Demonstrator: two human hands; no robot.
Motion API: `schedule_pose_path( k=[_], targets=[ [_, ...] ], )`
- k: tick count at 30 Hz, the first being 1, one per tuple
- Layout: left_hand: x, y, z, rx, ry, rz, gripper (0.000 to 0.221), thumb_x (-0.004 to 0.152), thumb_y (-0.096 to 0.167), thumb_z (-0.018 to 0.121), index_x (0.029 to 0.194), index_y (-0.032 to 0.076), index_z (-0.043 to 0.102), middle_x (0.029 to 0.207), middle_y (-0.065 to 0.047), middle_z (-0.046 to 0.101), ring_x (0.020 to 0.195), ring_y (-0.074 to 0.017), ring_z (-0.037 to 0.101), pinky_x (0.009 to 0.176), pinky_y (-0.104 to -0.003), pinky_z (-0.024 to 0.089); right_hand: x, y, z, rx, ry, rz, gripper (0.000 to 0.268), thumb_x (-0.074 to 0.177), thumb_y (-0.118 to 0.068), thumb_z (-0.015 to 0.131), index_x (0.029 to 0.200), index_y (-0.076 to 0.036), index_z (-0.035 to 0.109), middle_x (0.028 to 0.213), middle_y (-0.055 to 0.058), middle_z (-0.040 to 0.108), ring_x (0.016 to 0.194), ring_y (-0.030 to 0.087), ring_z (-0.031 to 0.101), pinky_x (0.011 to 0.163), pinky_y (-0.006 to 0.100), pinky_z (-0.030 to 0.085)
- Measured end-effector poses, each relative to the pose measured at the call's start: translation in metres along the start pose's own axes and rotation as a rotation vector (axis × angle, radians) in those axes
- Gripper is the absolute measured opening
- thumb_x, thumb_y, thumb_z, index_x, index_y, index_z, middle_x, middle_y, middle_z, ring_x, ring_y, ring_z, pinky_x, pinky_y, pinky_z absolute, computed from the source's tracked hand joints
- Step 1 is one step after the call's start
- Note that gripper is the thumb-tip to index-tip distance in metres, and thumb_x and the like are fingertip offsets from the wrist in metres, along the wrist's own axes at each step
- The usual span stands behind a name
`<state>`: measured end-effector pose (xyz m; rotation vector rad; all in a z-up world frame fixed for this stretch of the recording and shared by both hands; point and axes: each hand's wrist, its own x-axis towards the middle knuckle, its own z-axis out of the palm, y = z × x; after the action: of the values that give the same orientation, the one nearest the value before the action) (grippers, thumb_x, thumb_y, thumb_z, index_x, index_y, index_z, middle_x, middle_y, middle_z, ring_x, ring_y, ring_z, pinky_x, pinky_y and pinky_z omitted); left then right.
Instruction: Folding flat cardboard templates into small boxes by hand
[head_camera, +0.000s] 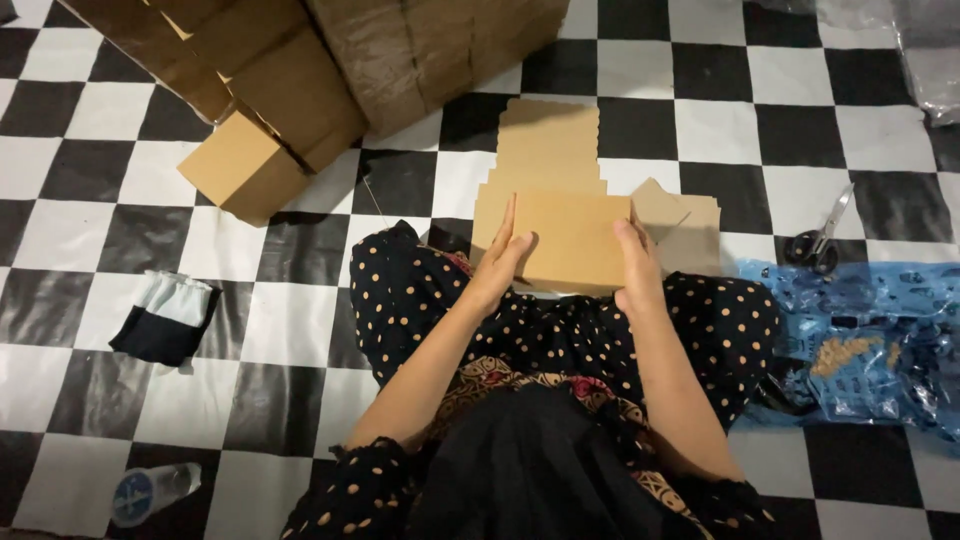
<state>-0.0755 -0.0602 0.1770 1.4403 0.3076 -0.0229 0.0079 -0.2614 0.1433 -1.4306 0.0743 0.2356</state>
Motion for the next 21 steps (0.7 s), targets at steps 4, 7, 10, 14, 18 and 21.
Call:
schedule_pose_path(
  k=[4, 7, 10, 14, 18, 21],
  targets=[
    [0.012, -0.011, -0.007, -0.077, 0.091, -0.059, 0.062, 0.104, 0.040, 0.049, 0.161, 0.033, 0.028, 0.165, -0.030, 0.020, 0.153, -0.0455, 0.016, 0.123, -0.057, 0.019, -0.006, -0.002, 0.009, -0.116, -0.118, 0.013, 0.069, 0.108, -0.047, 0.050, 0.160, -0.010, 0.025, 0.161, 0.021, 0.027, 0.148, 0.036, 0.028, 0.120, 0.054, 0.025],
    [0.044, -0.060, -0.023, -0.229, 0.129, -0.113, 0.060, 0.104, 0.037, 0.048, 0.161, 0.030, 0.029, 0.166, -0.025, 0.020, 0.153, -0.0432, 0.018, 0.120, -0.056, 0.027, -0.028, -0.016, 0.014, -0.204, -0.307, -0.185, 0.071, 0.110, -0.045, 0.043, 0.165, -0.011, 0.013, 0.170, 0.017, 0.008, 0.155, 0.036, 0.008, 0.125, 0.054, 0.009],
    [0.054, -0.066, -0.030, -0.264, 0.080, -0.118, 0.061, 0.107, 0.040, 0.039, 0.164, 0.031, 0.020, 0.166, -0.026, 0.017, 0.151, -0.0461, 0.018, 0.118, -0.060, 0.029, -0.037, -0.025, 0.015, -0.372, -0.336, -0.219, 0.076, 0.102, -0.041, 0.056, 0.164, -0.021, 0.019, 0.169, 0.014, 0.015, 0.154, 0.034, 0.014, 0.124, 0.051, 0.015],
    [0.060, -0.074, -0.037, -0.152, -0.050, -0.140, 0.072, 0.102, 0.071, 0.029, 0.164, 0.038, 0.014, 0.167, -0.018, 0.022, 0.136, -0.0593, 0.038, 0.088, -0.065, 0.054, -0.028, -0.026, 0.011, -0.521, -0.193, -0.097, 0.074, 0.097, -0.050, 0.064, 0.161, -0.030, 0.032, 0.166, 0.013, 0.028, 0.152, 0.035, 0.025, 0.123, 0.051, 0.025],
    [0.005, 0.016, -0.024, 0.355, -0.112, -0.036, 0.075, 0.098, 0.068, 0.037, 0.162, 0.039, 0.010, 0.156, -0.034, 0.036, 0.134, -0.0583, 0.042, 0.111, -0.058, 0.044, -0.016, -0.010, 0.006, -0.353, -0.129, -0.086, 0.054, 0.104, -0.036, 0.060, 0.154, -0.028, 0.042, 0.153, 0.028, 0.040, 0.128, 0.044, 0.054, 0.093, 0.047, 0.057],
    [0.000, 0.021, -0.022, 0.517, -0.041, 0.018, 0.088, 0.085, 0.065, 0.068, 0.159, 0.042, 0.027, 0.151, -0.025, 0.050, 0.136, -0.0437, 0.050, 0.115, -0.048, 0.043, -0.022, -0.012, 0.013, -0.259, -0.122, -0.068, 0.055, 0.105, -0.034, 0.058, 0.156, -0.023, 0.039, 0.139, 0.024, 0.048, 0.093, 0.030, 0.068, 0.065, 0.033, 0.065]
  ],
)
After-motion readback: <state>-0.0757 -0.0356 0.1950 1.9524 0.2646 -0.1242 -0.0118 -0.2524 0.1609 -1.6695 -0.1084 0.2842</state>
